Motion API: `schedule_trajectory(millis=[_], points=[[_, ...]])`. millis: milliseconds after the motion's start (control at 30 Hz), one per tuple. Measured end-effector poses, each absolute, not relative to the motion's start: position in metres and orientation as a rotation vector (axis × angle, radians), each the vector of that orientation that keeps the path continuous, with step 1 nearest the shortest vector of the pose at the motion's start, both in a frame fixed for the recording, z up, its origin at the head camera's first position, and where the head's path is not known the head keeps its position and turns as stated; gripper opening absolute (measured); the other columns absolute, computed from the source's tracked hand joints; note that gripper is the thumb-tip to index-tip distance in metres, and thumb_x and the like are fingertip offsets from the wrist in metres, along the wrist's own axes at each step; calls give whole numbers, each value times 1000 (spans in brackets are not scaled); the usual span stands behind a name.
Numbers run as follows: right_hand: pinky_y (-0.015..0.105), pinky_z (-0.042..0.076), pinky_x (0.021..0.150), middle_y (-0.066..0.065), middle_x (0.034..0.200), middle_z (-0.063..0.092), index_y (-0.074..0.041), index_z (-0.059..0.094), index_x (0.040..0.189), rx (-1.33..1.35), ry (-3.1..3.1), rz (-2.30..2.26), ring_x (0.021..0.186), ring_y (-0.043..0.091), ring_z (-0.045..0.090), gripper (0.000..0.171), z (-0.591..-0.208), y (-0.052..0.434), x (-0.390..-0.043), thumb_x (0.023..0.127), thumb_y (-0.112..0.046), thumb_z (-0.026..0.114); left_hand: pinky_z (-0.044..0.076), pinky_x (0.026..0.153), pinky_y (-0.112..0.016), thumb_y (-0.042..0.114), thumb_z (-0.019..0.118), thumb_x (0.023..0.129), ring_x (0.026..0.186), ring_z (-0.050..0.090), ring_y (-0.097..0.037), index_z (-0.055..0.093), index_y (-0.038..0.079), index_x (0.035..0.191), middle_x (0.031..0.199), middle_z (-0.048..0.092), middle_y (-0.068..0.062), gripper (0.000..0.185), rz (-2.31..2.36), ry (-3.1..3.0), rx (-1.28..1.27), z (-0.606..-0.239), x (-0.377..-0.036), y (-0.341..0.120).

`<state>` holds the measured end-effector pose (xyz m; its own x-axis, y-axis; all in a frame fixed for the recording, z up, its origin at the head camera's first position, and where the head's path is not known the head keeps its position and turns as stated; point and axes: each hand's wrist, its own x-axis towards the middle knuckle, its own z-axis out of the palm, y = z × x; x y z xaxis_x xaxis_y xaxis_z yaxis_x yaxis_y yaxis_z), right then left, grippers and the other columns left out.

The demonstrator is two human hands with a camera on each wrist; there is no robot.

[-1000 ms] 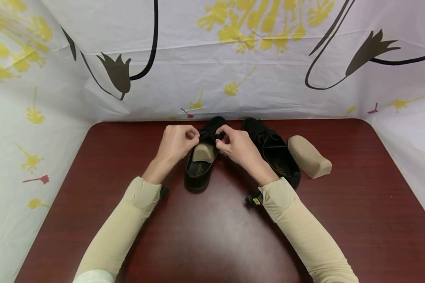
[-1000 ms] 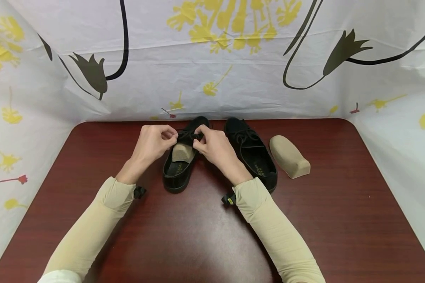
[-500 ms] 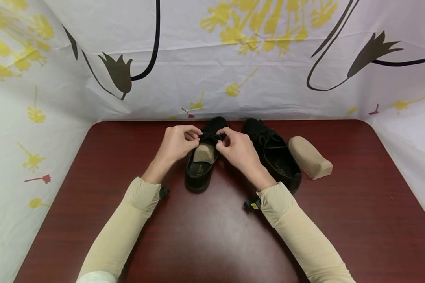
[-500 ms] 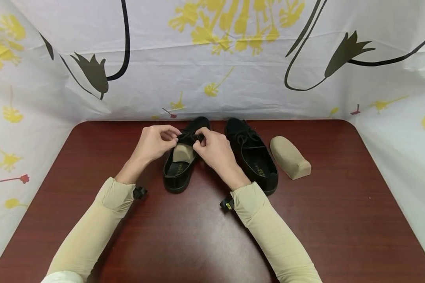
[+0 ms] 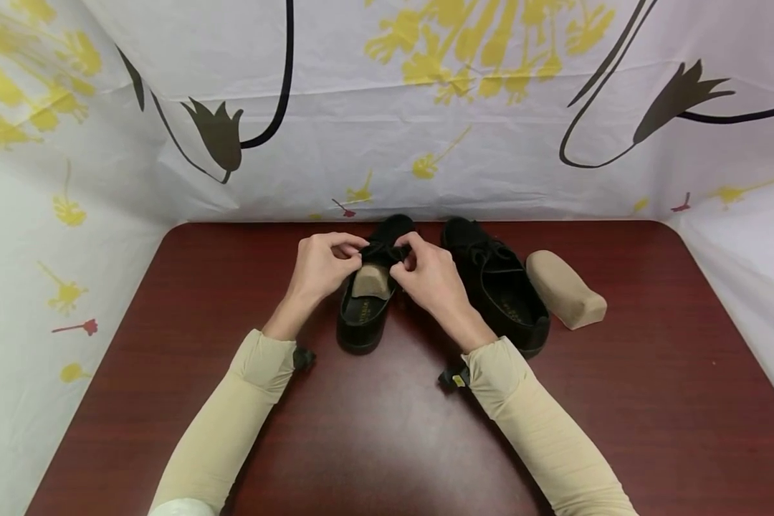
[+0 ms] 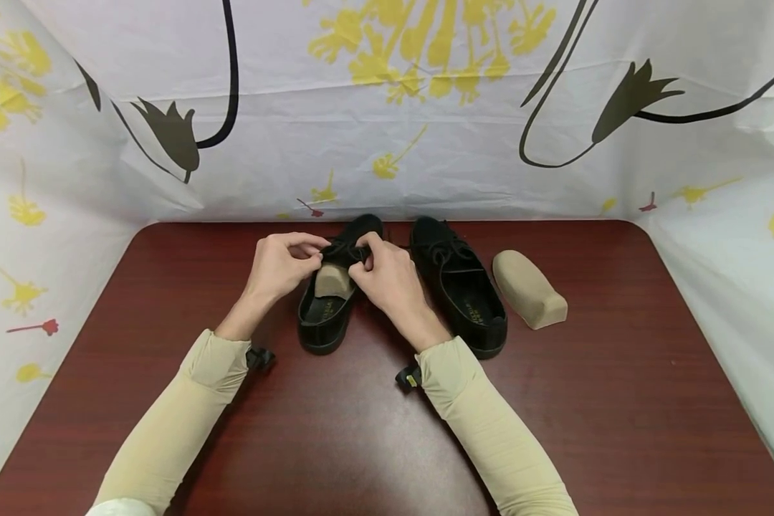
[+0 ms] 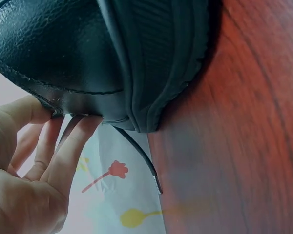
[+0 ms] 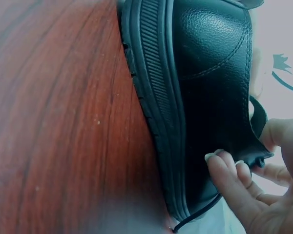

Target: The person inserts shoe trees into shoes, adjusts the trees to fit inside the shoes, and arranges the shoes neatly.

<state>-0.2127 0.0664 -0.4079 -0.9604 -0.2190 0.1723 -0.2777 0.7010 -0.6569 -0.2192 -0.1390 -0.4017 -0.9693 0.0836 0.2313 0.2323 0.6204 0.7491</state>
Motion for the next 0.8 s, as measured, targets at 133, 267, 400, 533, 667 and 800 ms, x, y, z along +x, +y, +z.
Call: schedule_trajectory(millis=[133,267,400,533,667,800], points=[[33,43,57,-1,80,61,-18,62,118,426,-2777,1129,58,16,52,30,-410,67,-214,88,-14,60,46,55,-28,3,71,84,67,65,-13,80,16,98,77,71,2,22,-1291,-2620,-274,-403,-220,-139],[33,44,58,-1,81,62,-17,62,118,466,-2752,1156,59,15,53,30,-412,68,-216,88,-14,60,46,55,-28,3,71,83,66,65,-11,80,17,97,77,71,2,22,-1295,-2585,-278,-404,-220,-141],[32,45,59,-1,81,61,-17,62,119,524,-2730,1179,58,12,56,29,-411,68,-217,90,-13,59,47,55,-29,3,71,84,68,66,-11,80,16,98,78,71,2,22,-1304,-2564,-283,-402,-217,-144],[31,48,60,-2,80,62,-17,62,119,569,-2717,1195,58,8,59,30,-406,68,-217,90,-11,60,50,58,-29,3,71,84,69,67,-11,80,17,98,79,72,2,22,-1329,-2552,-301,-398,-216,-148],[30,51,61,-1,80,62,-16,62,120,580,-2724,1233,59,6,62,30,-401,67,-216,90,-10,60,49,58,-29,5,71,84,69,67,-11,80,18,98,78,71,3,21,-1358,-2543,-307,-396,-215,-151],[29,53,60,-1,80,62,-16,62,119,598,-2734,1270,59,5,64,29,-398,65,-215,91,-10,60,48,57,-29,5,72,84,68,66,-9,80,19,97,77,70,4,20,-1367,-2540,-309,-395,-214,-153]])
